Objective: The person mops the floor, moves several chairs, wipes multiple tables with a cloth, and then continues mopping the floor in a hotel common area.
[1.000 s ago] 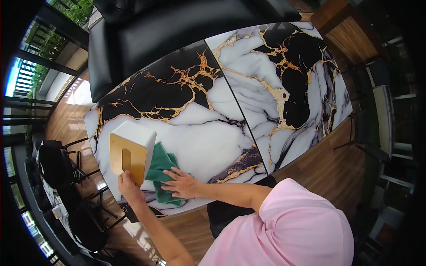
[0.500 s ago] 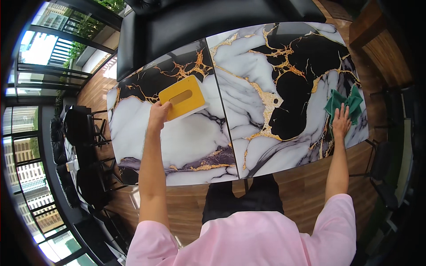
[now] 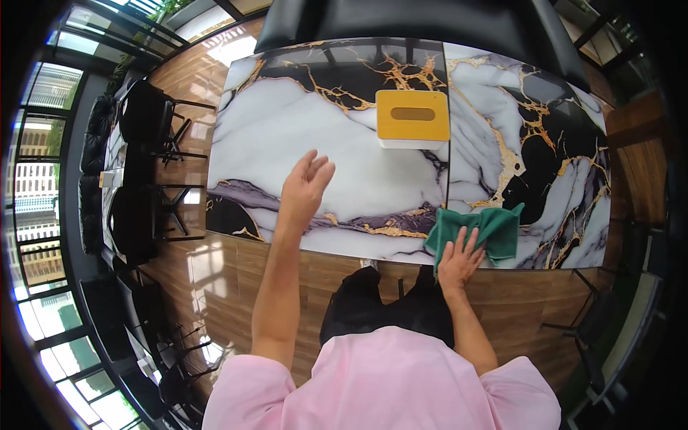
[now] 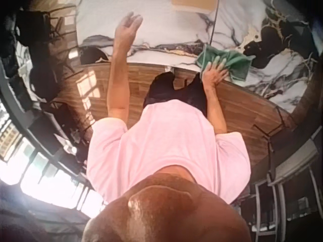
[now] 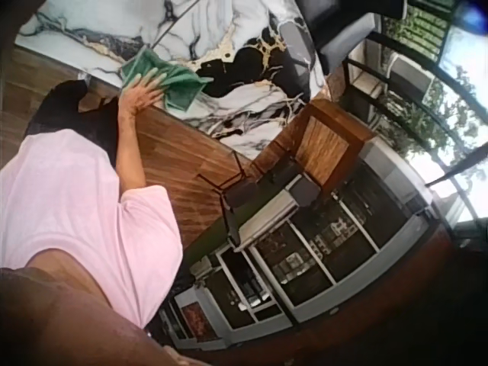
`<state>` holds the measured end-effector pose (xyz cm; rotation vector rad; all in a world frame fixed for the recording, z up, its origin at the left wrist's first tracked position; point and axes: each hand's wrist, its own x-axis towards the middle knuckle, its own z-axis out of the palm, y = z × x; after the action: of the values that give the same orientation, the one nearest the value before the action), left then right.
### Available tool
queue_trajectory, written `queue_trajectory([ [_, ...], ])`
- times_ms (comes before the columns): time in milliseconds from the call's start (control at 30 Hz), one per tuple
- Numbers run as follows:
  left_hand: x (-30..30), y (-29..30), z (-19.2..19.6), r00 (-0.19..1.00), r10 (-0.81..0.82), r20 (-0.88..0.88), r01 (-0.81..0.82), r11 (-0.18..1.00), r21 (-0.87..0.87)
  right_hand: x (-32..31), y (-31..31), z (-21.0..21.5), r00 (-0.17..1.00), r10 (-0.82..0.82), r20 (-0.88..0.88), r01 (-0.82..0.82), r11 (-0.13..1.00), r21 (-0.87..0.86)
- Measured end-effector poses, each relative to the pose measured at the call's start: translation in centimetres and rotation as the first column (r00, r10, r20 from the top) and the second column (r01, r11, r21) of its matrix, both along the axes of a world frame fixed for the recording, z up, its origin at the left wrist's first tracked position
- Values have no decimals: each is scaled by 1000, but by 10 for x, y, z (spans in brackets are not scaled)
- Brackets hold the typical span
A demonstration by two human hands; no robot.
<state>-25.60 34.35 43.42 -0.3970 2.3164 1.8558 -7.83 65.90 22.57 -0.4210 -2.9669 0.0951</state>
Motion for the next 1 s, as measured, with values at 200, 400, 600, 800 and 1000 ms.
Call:
queue_trajectory([
  [200, 274, -122, -19, 892, 378, 249, -402, 914, 52, -99, -302, 44, 778, 597, -195, -626, 714, -313],
  [400, 362, -141, -35, 674, 635, 378, -688, 726, 8, -154, -566, 31, 425, 831, -359, -885, 299, -358],
  [600, 334, -138, -35, 805, 453, 384, -528, 841, 116, -90, -484, 9, 144, 913, -381, -988, 110, -112],
  [800, 320, -132, -41, 887, 238, 397, -300, 948, 103, -31, -222, 25, 390, 852, -348, -913, 308, -268],
  [1000, 284, -42, -59, 932, -39, 360, -8, 992, 127, 48, 92, 20, 808, 568, -155, -588, 790, -174],
])
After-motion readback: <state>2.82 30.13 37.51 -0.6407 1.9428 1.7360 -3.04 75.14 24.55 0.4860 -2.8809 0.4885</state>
